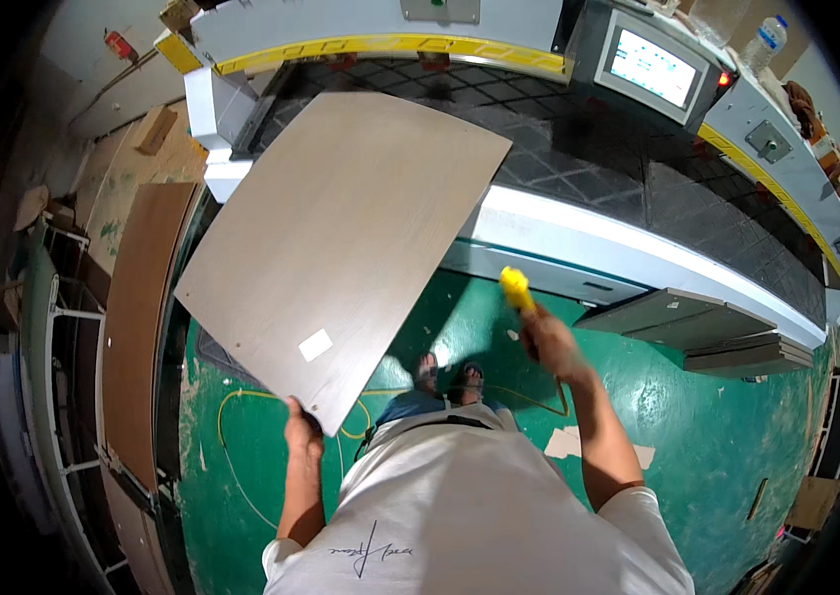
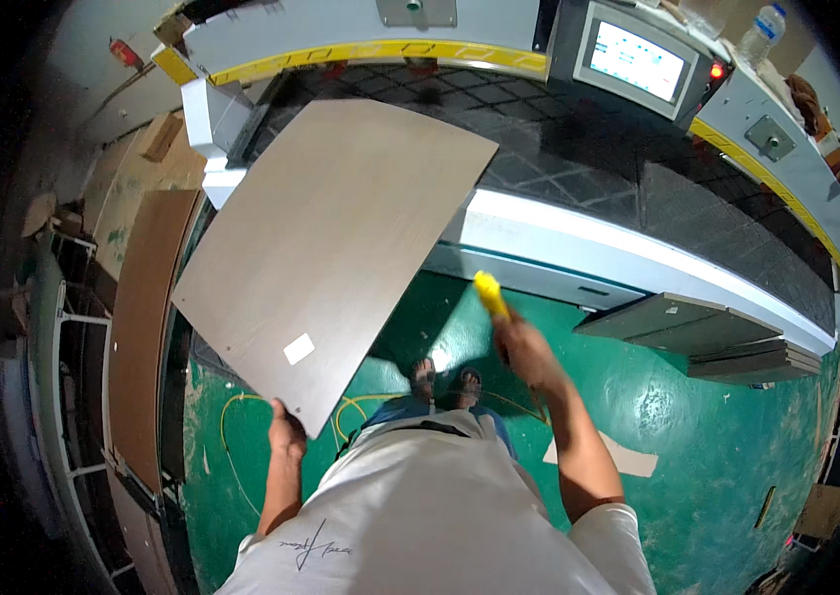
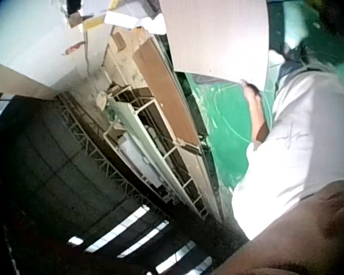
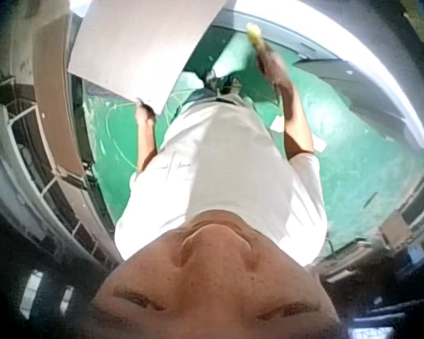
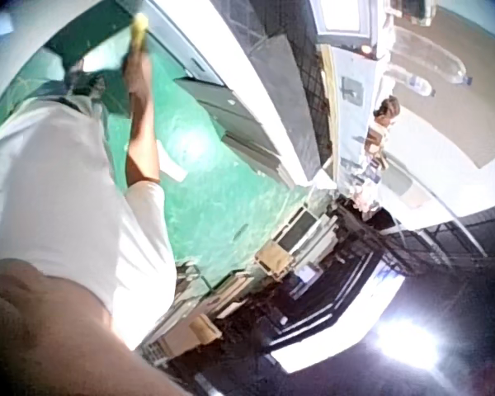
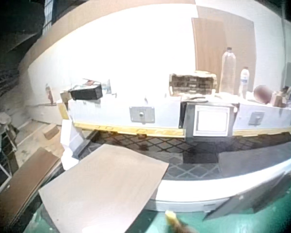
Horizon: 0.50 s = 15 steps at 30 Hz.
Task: The person cleans large rectangular wood panels using a yellow air blower and a cloth. They wipe the surface, blow off dust, and move the panels between a workbench and a rack. The person handles multiple panels, repeating the cleaning process on each.
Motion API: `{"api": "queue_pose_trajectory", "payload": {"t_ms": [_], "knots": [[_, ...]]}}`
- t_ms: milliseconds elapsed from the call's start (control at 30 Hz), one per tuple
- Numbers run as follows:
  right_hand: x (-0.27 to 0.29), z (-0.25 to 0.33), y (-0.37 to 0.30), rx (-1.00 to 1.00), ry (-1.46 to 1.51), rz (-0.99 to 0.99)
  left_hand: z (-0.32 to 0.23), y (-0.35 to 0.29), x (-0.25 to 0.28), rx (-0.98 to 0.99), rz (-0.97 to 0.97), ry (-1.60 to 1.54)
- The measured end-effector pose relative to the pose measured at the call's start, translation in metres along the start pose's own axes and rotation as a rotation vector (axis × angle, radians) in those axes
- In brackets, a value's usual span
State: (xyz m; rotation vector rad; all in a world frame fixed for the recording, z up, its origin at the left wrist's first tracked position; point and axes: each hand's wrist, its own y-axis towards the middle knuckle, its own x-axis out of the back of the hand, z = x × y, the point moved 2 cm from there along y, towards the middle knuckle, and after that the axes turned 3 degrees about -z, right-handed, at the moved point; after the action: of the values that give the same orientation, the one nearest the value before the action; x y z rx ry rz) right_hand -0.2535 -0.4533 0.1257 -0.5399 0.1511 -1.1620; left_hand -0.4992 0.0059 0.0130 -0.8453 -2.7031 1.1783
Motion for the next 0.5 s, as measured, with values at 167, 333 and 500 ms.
{"api": "queue_pose_trajectory", "payload": {"t_ms": [167, 333, 500], "knots": [[0.007, 0.025, 0.002, 0.001, 0.002, -0.1, 0.014, -0.02, 0.126, -0.053, -0.317, -0.063], [-0.023, 0.016, 0.004, -0.014, -0.14, -0.01, 0.019, -0.046, 0.221, -0.123, -0.749, 0.113], [-0.051, 0.004, 0.02, -0.042, -0.03, 0.037, -0.001, -0.04, 0.263, -0.207, -1.042, 0.697]]}}
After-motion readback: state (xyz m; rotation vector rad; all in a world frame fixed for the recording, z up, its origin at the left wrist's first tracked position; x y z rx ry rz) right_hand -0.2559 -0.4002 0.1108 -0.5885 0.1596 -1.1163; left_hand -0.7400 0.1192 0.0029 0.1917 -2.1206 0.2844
